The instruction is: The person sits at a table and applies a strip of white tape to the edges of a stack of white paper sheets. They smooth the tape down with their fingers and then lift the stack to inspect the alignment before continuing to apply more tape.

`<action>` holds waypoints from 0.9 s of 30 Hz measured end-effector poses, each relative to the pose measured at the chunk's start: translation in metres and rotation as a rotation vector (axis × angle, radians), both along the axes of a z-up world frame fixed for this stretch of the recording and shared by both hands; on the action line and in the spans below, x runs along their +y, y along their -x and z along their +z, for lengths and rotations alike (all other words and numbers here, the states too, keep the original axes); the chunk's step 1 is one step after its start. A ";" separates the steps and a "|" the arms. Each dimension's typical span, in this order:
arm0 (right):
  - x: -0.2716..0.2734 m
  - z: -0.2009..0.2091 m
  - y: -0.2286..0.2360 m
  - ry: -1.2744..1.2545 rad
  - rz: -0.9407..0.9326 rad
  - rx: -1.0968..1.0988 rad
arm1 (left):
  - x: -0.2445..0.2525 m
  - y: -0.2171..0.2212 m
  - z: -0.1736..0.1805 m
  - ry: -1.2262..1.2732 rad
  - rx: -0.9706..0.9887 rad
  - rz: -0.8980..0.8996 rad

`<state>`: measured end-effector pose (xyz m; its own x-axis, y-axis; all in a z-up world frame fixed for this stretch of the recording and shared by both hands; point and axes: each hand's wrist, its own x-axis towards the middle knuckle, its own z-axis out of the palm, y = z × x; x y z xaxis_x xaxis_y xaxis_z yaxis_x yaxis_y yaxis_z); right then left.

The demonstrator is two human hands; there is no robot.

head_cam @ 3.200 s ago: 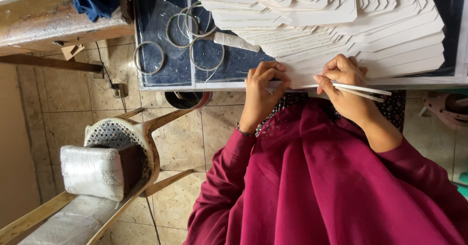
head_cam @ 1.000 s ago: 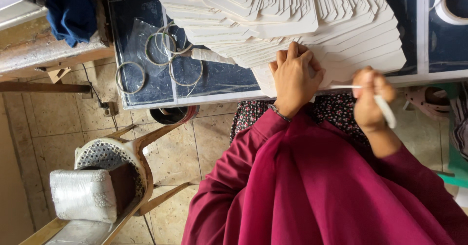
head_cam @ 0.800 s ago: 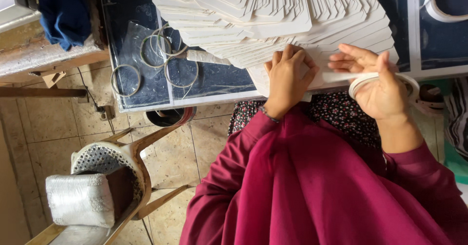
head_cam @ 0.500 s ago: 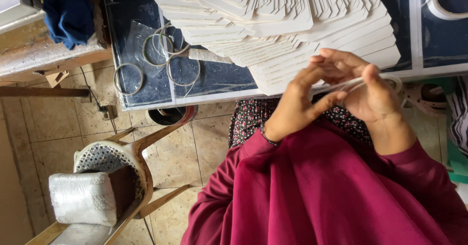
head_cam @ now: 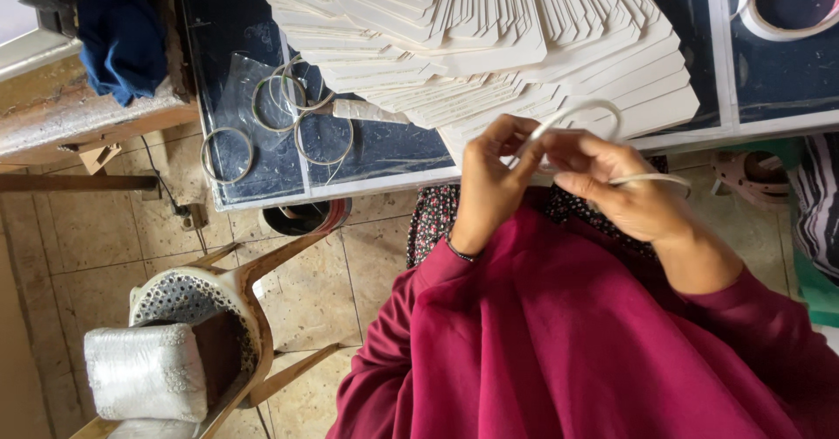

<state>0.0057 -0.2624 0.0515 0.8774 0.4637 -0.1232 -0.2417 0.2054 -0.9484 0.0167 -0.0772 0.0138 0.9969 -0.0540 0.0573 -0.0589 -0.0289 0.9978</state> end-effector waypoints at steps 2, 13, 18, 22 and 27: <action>-0.013 0.014 -0.006 0.030 0.088 -0.085 | 0.007 0.001 0.029 0.001 0.004 0.040; -0.066 -0.005 -0.040 1.420 0.912 -0.114 | 0.034 0.002 0.045 0.065 0.007 0.033; -0.041 0.011 -0.042 1.361 0.907 -0.167 | 0.021 0.008 0.051 0.020 -0.034 -0.100; -0.021 0.011 -0.033 1.279 1.011 -0.217 | 0.016 0.009 0.045 0.051 -0.054 -0.194; -0.008 -0.003 -0.021 0.919 1.050 -0.309 | 0.006 0.017 0.054 -0.021 -0.037 -0.281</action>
<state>0.0270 -0.2707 0.0488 0.2300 0.7654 -0.6011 0.3434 -0.6417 -0.6858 -0.0002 -0.0708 0.0681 0.9400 -0.3294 0.0892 -0.1038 -0.0271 0.9942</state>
